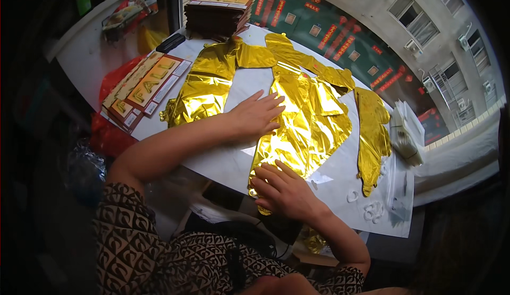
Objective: The person folds a gold foil balloon by hand and places it into a plastic sleeve. They then pick up a larger gold foil balloon, fold it into a smaller shape, and press it flat on the table.
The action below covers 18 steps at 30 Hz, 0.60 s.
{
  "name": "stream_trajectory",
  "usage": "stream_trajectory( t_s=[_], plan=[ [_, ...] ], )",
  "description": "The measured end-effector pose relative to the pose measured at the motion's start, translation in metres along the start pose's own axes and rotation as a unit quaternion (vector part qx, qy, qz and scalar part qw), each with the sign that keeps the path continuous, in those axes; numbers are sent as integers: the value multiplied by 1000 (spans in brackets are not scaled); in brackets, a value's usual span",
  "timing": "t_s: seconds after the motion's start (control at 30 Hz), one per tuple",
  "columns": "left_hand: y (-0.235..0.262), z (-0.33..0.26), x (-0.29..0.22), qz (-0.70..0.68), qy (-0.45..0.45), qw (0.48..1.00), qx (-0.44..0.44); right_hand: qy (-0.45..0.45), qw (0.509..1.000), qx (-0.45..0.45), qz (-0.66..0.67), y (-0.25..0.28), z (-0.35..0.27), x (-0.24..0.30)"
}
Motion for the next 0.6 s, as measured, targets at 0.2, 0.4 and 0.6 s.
stream_trajectory(
  t_s=[0.2, 0.4, 0.6],
  plan=[
    [-6, 22, 1, -16, -56, 998, 16, 1, 1000, -1, 5, -1, 0, 1],
    [-14, 27, -3, -25, -56, 997, 42, -3, 1000, 0, 16, -1, 3, 3],
    [-5, 35, -2, 0, -19, 999, 34, -3, 1000, 2, 0, 3, 0, 1]
  ],
)
Point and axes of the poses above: each hand's wrist, its own z-axis towards the middle knuckle, its own y-axis out of the back of the hand, x = y × z, the point moved 6 cm from there along z, towards the middle knuckle, and after that the axes turned 15 degrees about x, right-handed, at the moved point
